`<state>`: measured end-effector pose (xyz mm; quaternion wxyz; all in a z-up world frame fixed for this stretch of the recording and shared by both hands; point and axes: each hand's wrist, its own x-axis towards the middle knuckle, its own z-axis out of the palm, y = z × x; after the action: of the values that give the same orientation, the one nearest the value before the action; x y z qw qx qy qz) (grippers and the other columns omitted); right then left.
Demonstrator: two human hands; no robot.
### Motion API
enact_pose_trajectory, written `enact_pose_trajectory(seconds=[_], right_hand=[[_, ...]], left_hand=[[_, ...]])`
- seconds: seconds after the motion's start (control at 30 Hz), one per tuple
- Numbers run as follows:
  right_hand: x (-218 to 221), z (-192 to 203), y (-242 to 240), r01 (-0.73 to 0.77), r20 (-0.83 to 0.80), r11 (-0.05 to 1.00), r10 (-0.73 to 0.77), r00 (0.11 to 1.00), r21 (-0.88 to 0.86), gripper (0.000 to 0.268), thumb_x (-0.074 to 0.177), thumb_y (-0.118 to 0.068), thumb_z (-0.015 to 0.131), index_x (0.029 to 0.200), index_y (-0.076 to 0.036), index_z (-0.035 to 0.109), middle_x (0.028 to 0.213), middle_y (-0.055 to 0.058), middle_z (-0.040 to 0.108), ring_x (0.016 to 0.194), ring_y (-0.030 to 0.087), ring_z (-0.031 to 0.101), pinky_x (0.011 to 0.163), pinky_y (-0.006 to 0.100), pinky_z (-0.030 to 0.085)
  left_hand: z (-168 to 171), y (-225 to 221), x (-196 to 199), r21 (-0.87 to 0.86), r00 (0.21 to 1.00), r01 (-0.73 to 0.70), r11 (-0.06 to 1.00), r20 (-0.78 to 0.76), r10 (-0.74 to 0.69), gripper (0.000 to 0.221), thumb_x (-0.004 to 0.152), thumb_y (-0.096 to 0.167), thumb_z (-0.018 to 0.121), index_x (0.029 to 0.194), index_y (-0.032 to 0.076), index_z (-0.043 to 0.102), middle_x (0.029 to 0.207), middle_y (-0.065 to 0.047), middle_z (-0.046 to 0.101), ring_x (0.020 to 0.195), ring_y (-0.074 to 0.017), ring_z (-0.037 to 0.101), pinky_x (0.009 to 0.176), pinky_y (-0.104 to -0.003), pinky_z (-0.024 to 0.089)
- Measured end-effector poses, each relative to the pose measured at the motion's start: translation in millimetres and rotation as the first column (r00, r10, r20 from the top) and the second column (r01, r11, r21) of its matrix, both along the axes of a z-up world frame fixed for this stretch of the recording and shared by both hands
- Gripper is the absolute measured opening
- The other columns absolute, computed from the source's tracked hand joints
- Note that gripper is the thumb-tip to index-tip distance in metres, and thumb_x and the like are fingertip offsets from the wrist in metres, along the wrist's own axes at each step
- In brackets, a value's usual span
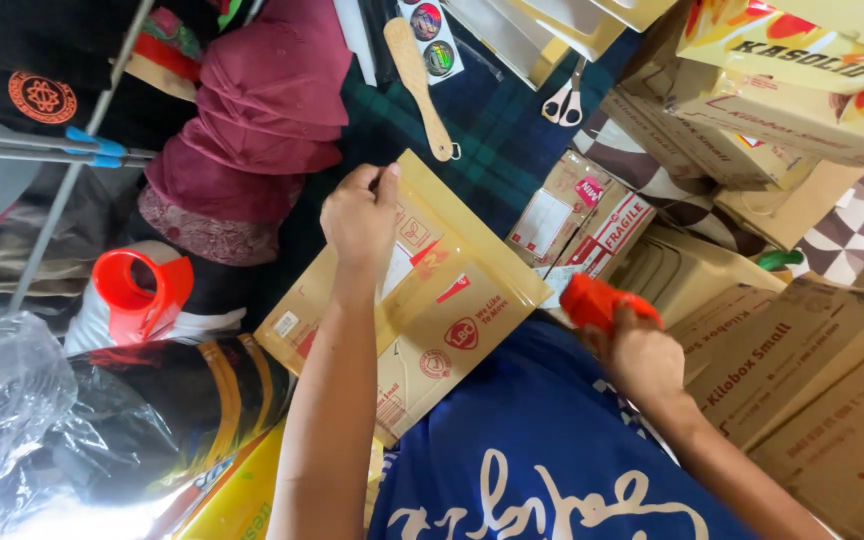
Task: Packing a black and yellow hat into a cardboard box and sealing it with tape.
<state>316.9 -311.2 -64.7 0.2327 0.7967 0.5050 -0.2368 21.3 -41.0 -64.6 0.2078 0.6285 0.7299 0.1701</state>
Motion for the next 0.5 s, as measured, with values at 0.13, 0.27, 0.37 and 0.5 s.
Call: enact_pose_trajectory(seconds=[0.13, 0.27, 0.37, 0.5], right_hand=[[15, -46, 58, -0.169, -0.023, 0.777, 0.23, 0.973, 0.606, 0.047, 0.096, -0.037, 0.064, 0.127, -0.002, 0.064, 0.099, 0.019, 0.072, 0.106, 0.038, 0.07, 0.095, 0.056, 0.053], [4, -80, 158, -0.376, 0.215, 0.393, 0.395, 0.893, 0.839, 0.036, 0.098, -0.033, 0.074, 0.116, -0.002, 0.072, 0.093, 0.015, 0.07, 0.106, 0.033, 0.069, 0.112, 0.064, 0.039], [4, -140, 206, -0.431, 0.253, 0.385, 0.433, 0.865, 0.816, 0.033, 0.101, -0.042, 0.07, 0.11, -0.01, 0.072, 0.087, 0.007, 0.069, 0.1, 0.026, 0.068, 0.114, 0.066, 0.031], [-25, -88, 217, -0.355, 0.119, 0.567, 0.411, 0.904, 0.743, 0.043, 0.087, -0.043, 0.081, 0.117, -0.012, 0.073, 0.109, 0.008, 0.07, 0.114, 0.028, 0.06, 0.116, 0.068, 0.022]], left_hand=[[14, -1, -9, 0.264, 0.952, 0.141, 0.954, 0.23, -0.204, 0.022, 0.102, 0.028, 0.057, 0.119, 0.019, 0.069, 0.102, -0.007, 0.073, 0.096, -0.0356, 0.07, 0.086, -0.049, 0.055], [23, -13, -22, 0.584, 0.863, 0.409, 0.701, 0.001, -0.505, 0.014, 0.098, 0.019, 0.061, 0.104, 0.02, 0.073, 0.113, 0.0, 0.062, 0.109, -0.0302, 0.059, 0.088, -0.041, 0.042], [13, -17, -10, 0.588, 0.72, 0.629, 0.509, -0.193, -0.666, 0.011, 0.095, 0.024, 0.064, 0.1, 0.025, 0.073, 0.115, 0.001, 0.068, 0.119, -0.0261, 0.063, 0.1, -0.045, 0.042], [9, -19, -10, 0.544, 0.685, 0.689, 0.48, -0.271, -0.677, 0.015, 0.1, 0.028, 0.064, 0.101, 0.019, 0.076, 0.117, -0.003, 0.072, 0.127, -0.0285, 0.06, 0.108, -0.054, 0.036]])
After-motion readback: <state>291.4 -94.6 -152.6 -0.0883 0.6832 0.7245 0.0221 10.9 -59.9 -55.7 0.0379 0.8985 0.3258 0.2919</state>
